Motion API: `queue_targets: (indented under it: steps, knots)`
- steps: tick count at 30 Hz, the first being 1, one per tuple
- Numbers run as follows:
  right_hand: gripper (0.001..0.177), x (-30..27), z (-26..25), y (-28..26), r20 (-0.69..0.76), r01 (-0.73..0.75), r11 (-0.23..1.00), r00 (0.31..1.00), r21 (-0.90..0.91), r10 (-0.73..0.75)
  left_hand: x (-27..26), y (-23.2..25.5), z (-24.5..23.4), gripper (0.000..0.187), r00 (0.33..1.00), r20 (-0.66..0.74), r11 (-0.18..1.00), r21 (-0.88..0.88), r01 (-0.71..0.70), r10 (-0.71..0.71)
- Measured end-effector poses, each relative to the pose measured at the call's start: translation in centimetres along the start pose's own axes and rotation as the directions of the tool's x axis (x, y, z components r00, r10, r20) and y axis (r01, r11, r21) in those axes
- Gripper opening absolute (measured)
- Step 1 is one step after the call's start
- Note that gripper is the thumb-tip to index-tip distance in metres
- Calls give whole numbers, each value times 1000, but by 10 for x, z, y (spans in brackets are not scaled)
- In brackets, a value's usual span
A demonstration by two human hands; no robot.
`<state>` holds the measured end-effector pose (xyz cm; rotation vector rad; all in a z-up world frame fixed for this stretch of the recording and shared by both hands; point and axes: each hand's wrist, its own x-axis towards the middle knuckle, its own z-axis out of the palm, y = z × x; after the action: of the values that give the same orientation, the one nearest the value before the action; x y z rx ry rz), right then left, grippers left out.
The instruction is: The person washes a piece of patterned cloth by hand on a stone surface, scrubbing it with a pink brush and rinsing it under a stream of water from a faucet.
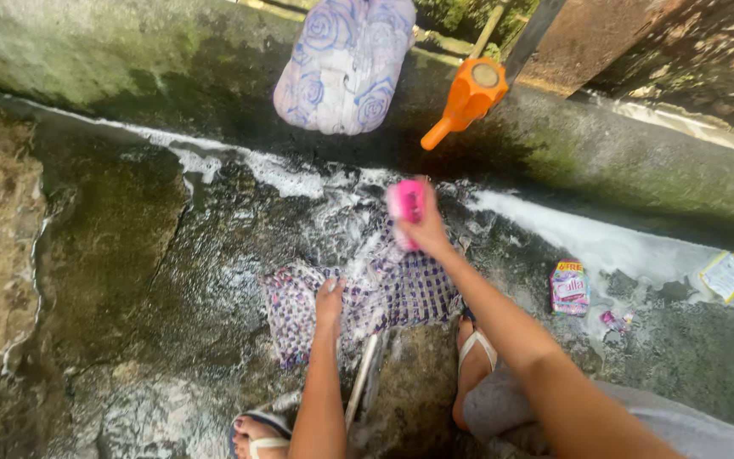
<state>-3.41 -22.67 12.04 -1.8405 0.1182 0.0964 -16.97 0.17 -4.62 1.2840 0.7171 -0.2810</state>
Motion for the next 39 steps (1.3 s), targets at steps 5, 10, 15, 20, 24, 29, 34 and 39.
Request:
queue_targets:
  steps: [5, 10, 15, 20, 24, 29, 34, 39]
  knots:
    - [61, -93, 70, -36, 695, 475, 754, 718, -453, -36, -35, -34, -13, 44, 1000, 3, 997, -75, -10, 10]
    - [35, -6, 12, -36, 569, 570, 306, 816, -762, -104, -37, -27, -30, 33, 985, 62, 985, -82, -155, 160]
    - [41, -32, 35, -29, 507, 498, 355, 859, -791, -74, -12, -10, -11, 23, 908, 78, 840, 355, -410, 411]
    - [46, -19, 31, -4, 529, 498, 442, 846, -746, -60, -1, -1, -23, 24, 983, 100, 906, 383, -182, 155]
    - [68, 3, -2, -7, 443, 454, 250, 891, -855, -101, 11, 17, -6, 32, 992, 124, 708, 698, -108, 29]
    - [60, -68, 56, 19, 547, 462, 643, 834, -611, -80, 44, 22, 45, 33, 983, 185, 941, 333, -60, -3]
    - [70, -7, 1, -11, 558, 561, 330, 822, -759, -113, 33, 10, 27, 27, 981, 100, 969, 169, -180, 165]
    - [63, -8, 21, -32, 493, 464, 405, 869, -787, -37, 37, 25, 36, 28, 939, 22, 859, 396, -325, 344]
